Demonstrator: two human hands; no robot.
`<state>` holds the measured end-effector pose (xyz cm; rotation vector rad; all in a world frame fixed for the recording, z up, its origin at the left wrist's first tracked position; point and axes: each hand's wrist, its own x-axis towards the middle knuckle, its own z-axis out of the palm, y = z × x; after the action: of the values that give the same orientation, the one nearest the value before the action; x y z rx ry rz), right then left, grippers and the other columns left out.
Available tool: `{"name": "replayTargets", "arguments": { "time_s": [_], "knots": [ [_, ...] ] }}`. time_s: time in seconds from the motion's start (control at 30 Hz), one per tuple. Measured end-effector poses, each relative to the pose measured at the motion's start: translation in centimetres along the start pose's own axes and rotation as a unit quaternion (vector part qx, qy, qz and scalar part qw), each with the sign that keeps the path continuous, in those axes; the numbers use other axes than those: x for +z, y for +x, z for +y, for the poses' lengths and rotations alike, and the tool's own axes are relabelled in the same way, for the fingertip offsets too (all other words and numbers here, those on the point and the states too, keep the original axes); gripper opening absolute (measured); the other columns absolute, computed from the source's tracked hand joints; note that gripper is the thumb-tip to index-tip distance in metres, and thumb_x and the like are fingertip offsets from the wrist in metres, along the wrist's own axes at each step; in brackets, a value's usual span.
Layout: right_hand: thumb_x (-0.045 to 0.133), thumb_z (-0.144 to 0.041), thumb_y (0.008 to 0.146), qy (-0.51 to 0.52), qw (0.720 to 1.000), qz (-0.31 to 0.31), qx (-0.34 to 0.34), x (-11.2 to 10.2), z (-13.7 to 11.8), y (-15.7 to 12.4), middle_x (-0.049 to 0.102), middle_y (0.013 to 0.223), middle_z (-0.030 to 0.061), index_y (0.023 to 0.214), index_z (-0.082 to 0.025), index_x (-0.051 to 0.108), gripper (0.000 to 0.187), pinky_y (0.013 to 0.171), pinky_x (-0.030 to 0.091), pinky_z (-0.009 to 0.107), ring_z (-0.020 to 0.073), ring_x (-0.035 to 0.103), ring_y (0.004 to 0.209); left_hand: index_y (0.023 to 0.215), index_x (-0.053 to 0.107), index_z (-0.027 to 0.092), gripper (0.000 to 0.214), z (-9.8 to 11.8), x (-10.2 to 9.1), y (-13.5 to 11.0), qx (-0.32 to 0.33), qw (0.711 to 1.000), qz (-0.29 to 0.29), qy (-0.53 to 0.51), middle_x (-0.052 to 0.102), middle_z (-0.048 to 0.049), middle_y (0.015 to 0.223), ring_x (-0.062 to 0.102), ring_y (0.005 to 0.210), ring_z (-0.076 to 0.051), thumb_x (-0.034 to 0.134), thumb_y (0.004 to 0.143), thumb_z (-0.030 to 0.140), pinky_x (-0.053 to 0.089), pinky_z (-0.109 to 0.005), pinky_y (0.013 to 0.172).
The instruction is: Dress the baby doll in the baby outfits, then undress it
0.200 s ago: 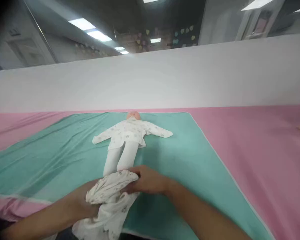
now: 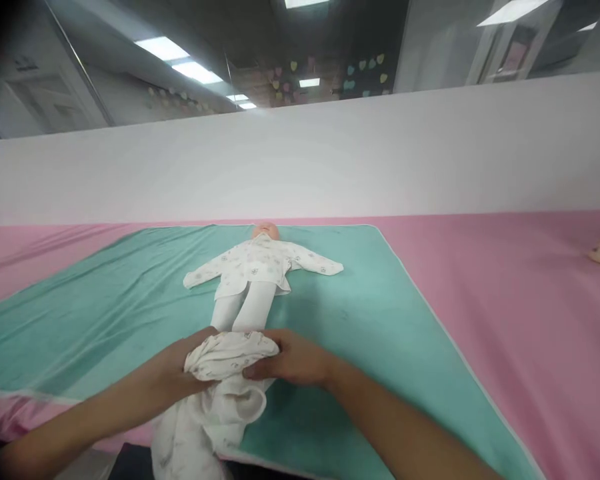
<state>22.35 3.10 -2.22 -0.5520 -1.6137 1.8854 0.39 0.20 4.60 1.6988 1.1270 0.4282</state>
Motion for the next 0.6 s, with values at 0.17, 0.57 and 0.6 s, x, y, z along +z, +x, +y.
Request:
{"name": "replayTargets", "arguments": {
  "time_s": [0.17,0.57,0.6],
  "knots": [
    [0.073,-0.033,0.073,0.028,0.999,0.027,-0.029,0.1,0.4,0.0,0.066,0.105,0.0040,0.116,-0.023,0.063,0.045,0.091,0.043,0.035,0.0206,0.059,0.099,0.096,0.058,0.020,0.020,2.1,-0.3,1.3,0.000,0.999,0.007,-0.054,0.063,-0.0008,0.095,0.056,0.092,-0.022,0.060,0.077,0.029,0.044,-0.028,0.077],
    [0.068,-0.047,0.074,-0.093,0.982,0.161,-0.036,-1.1,1.5,0.4,0.066,0.108,0.0057,0.115,-0.023,0.063,0.048,0.094,0.043,0.043,0.0274,0.057,0.106,0.107,0.056,0.021,0.032,1.5,-0.6,3.5,-0.029,0.989,0.042,-0.136,0.065,-0.0035,0.099,0.060,0.097,-0.026,0.059,0.076,0.026,0.046,-0.034,0.081],
    [0.069,-0.045,0.073,-0.086,0.981,0.164,-0.049,-1.2,1.6,0.5,0.067,0.107,0.0050,0.114,-0.023,0.063,0.047,0.094,0.042,0.043,0.0278,0.057,0.106,0.105,0.057,0.021,0.031,1.3,-0.6,3.7,-0.019,0.992,0.041,-0.115,0.065,-0.0036,0.100,0.060,0.098,-0.026,0.060,0.075,0.028,0.046,-0.034,0.081]
  ]
}}
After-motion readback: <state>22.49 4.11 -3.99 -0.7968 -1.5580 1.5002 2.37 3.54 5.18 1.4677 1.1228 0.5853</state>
